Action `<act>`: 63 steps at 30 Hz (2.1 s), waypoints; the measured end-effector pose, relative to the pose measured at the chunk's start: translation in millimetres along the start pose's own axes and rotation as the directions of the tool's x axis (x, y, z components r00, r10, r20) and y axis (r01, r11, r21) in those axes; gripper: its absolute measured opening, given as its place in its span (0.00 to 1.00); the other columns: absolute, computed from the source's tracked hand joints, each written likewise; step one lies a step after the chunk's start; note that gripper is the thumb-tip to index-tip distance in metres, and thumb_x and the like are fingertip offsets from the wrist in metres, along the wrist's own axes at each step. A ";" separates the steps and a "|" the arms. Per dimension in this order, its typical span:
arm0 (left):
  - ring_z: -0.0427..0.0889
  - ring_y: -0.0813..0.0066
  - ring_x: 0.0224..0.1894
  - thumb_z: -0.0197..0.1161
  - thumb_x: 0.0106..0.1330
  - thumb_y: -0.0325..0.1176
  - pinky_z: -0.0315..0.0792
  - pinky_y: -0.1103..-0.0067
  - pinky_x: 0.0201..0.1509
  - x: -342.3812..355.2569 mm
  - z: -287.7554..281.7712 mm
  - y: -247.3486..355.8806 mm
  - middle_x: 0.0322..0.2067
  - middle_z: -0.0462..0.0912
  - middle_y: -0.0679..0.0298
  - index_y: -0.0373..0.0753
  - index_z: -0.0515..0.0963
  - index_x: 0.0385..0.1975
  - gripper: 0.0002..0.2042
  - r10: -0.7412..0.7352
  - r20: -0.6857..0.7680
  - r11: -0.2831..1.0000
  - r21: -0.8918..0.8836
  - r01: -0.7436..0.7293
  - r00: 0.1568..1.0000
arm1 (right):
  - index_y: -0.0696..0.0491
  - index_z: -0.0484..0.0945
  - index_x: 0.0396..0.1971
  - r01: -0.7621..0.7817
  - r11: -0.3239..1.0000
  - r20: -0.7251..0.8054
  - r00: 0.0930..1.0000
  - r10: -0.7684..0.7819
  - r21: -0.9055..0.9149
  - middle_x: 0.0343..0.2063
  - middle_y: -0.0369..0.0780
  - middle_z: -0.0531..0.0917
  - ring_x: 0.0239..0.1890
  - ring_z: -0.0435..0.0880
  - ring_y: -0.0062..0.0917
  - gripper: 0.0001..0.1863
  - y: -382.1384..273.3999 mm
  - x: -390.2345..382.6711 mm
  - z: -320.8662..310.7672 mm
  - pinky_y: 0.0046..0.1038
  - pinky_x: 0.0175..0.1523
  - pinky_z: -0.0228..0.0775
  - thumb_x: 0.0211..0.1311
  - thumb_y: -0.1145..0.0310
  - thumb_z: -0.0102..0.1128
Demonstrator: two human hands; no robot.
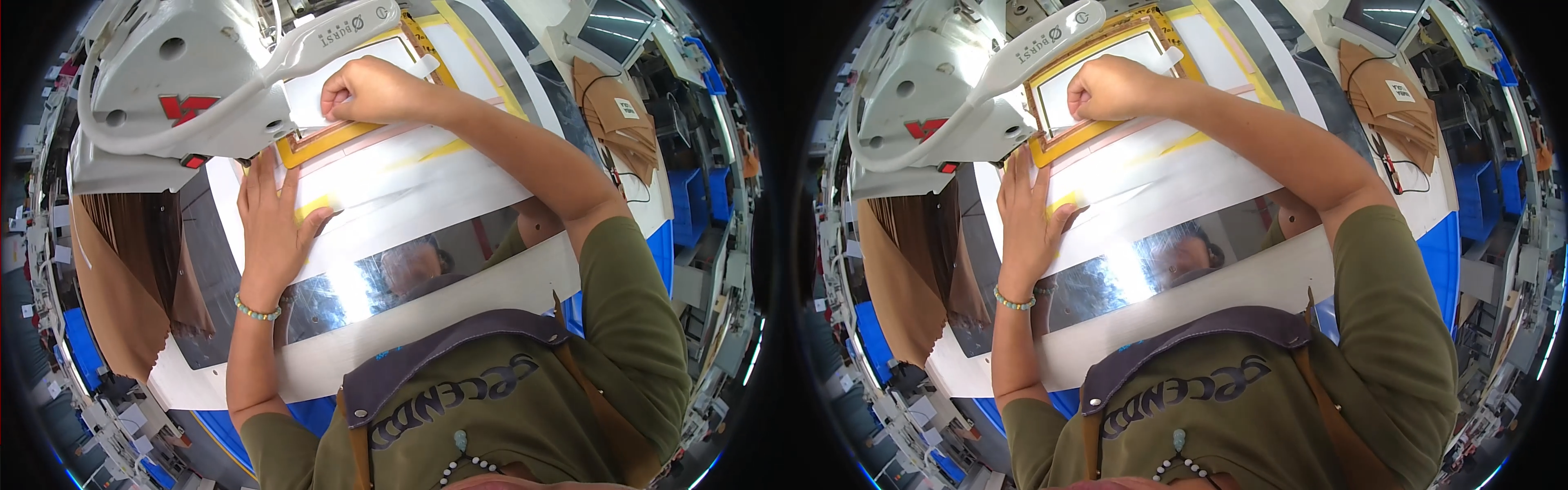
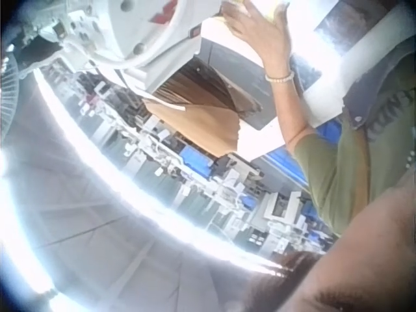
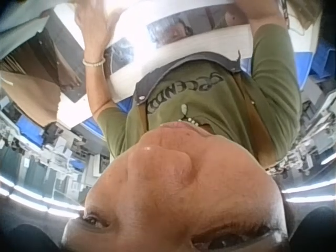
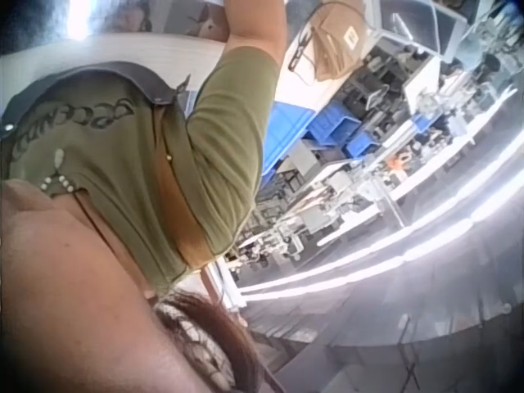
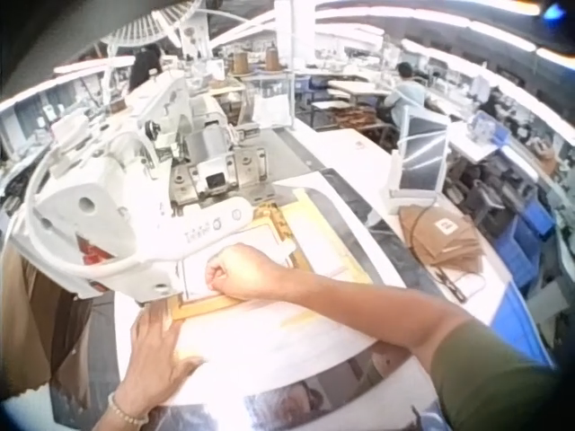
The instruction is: Operating a specialized sewing machine to assemble and finish brown leather bags.
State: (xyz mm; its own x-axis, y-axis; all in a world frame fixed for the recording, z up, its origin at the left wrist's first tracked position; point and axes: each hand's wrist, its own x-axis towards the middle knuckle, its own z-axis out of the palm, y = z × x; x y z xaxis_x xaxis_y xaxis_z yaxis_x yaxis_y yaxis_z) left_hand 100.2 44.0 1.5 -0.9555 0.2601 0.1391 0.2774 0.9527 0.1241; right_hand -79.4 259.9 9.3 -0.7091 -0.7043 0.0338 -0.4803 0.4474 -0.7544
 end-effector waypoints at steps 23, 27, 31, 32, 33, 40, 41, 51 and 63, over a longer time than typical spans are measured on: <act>0.50 0.40 0.80 0.54 0.75 0.58 0.43 0.53 0.81 7.3 4.1 -7.3 0.77 0.55 0.40 0.35 0.66 0.73 0.37 0.014 0.024 1.000 0.019 -0.014 1.000 | 0.52 0.86 0.36 0.021 1.000 0.165 0.986 -0.024 0.020 0.22 0.31 0.83 0.28 0.80 0.19 0.09 -8.6 6.6 -20.3 0.27 0.37 0.71 0.62 0.63 0.69; 0.50 0.42 0.80 0.53 0.76 0.57 0.43 0.53 0.81 6.9 7.4 -8.0 0.77 0.56 0.41 0.35 0.68 0.73 0.35 0.001 0.017 0.999 0.040 -0.002 1.000 | 0.51 0.84 0.35 0.026 0.990 0.250 0.968 0.010 -0.140 0.20 0.30 0.80 0.26 0.76 0.15 0.08 8.8 -2.6 -77.1 0.24 0.36 0.67 0.61 0.64 0.70; 0.50 0.45 0.80 0.52 0.78 0.55 0.42 0.55 0.82 6.8 10.7 -9.3 0.77 0.57 0.42 0.34 0.69 0.72 0.33 0.017 -0.005 0.999 0.048 -0.017 1.000 | 0.52 0.83 0.35 -0.102 0.964 0.266 0.949 0.168 -0.244 0.20 0.30 0.81 0.25 0.76 0.16 0.07 29.4 -15.0 -102.4 0.23 0.37 0.67 0.58 0.69 0.70; 0.50 0.45 0.81 0.51 0.78 0.55 0.42 0.55 0.82 6.5 11.3 -9.9 0.77 0.57 0.42 0.34 0.69 0.72 0.33 0.021 -0.018 0.998 0.053 -0.020 1.000 | 0.53 0.83 0.35 -0.120 0.962 0.247 0.952 0.182 -0.246 0.20 0.30 0.81 0.24 0.76 0.16 0.07 32.4 -17.7 -104.0 0.23 0.37 0.67 0.58 0.70 0.70; 0.53 0.45 0.79 0.53 0.76 0.59 0.44 0.53 0.81 6.8 12.4 -10.3 0.76 0.59 0.42 0.36 0.71 0.71 0.35 0.022 -0.039 0.998 0.054 -0.020 0.999 | 0.53 0.83 0.34 -0.103 0.963 0.226 0.961 0.161 -0.247 0.20 0.31 0.81 0.25 0.77 0.16 0.06 34.4 -21.1 -105.1 0.23 0.37 0.68 0.58 0.71 0.69; 0.53 0.46 0.80 0.53 0.77 0.57 0.43 0.54 0.81 5.8 14.9 -13.2 0.77 0.58 0.44 0.37 0.69 0.72 0.33 0.022 -0.036 0.998 0.059 -0.020 0.999 | 0.51 0.83 0.35 -0.043 0.923 0.235 0.961 0.142 -0.382 0.24 0.32 0.83 0.31 0.81 0.20 0.07 29.9 -29.1 -99.2 0.29 0.38 0.71 0.56 0.71 0.67; 0.53 0.46 0.80 0.53 0.77 0.57 0.43 0.54 0.81 5.8 14.8 -13.1 0.77 0.58 0.45 0.38 0.69 0.72 0.33 0.021 -0.034 0.998 0.061 -0.019 0.999 | 0.51 0.83 0.36 -0.018 0.913 0.274 0.951 0.141 -0.408 0.24 0.32 0.83 0.32 0.81 0.20 0.07 29.8 -28.2 -98.5 0.29 0.38 0.71 0.57 0.71 0.66; 0.50 0.46 0.81 0.51 0.79 0.51 0.43 0.56 0.82 5.8 10.3 -8.9 0.77 0.57 0.43 0.36 0.66 0.74 0.32 0.015 -0.007 0.995 0.095 -0.014 1.000 | 0.51 0.82 0.40 -0.019 0.934 0.280 0.952 0.126 -0.357 0.26 0.33 0.84 0.35 0.83 0.22 0.09 35.9 -20.1 -101.7 0.30 0.41 0.72 0.58 0.71 0.65; 0.51 0.46 0.80 0.51 0.78 0.57 0.42 0.55 0.82 5.8 12.2 -9.7 0.77 0.56 0.45 0.38 0.67 0.74 0.34 0.010 -0.029 0.997 0.072 -0.008 1.000 | 0.52 0.82 0.31 -0.032 0.855 0.326 0.917 0.232 -0.518 0.23 0.34 0.83 0.28 0.81 0.22 0.03 11.4 -21.1 -97.3 0.28 0.36 0.69 0.57 0.75 0.66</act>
State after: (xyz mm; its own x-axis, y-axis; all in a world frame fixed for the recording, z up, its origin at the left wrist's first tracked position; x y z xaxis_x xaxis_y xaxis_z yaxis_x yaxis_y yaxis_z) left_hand 90.8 38.1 -11.0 -0.9494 0.2650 0.1688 0.2770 0.9595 0.0518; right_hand -120.1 333.4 63.8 -0.5931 -0.7215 -0.3574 -0.6552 0.6905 -0.3065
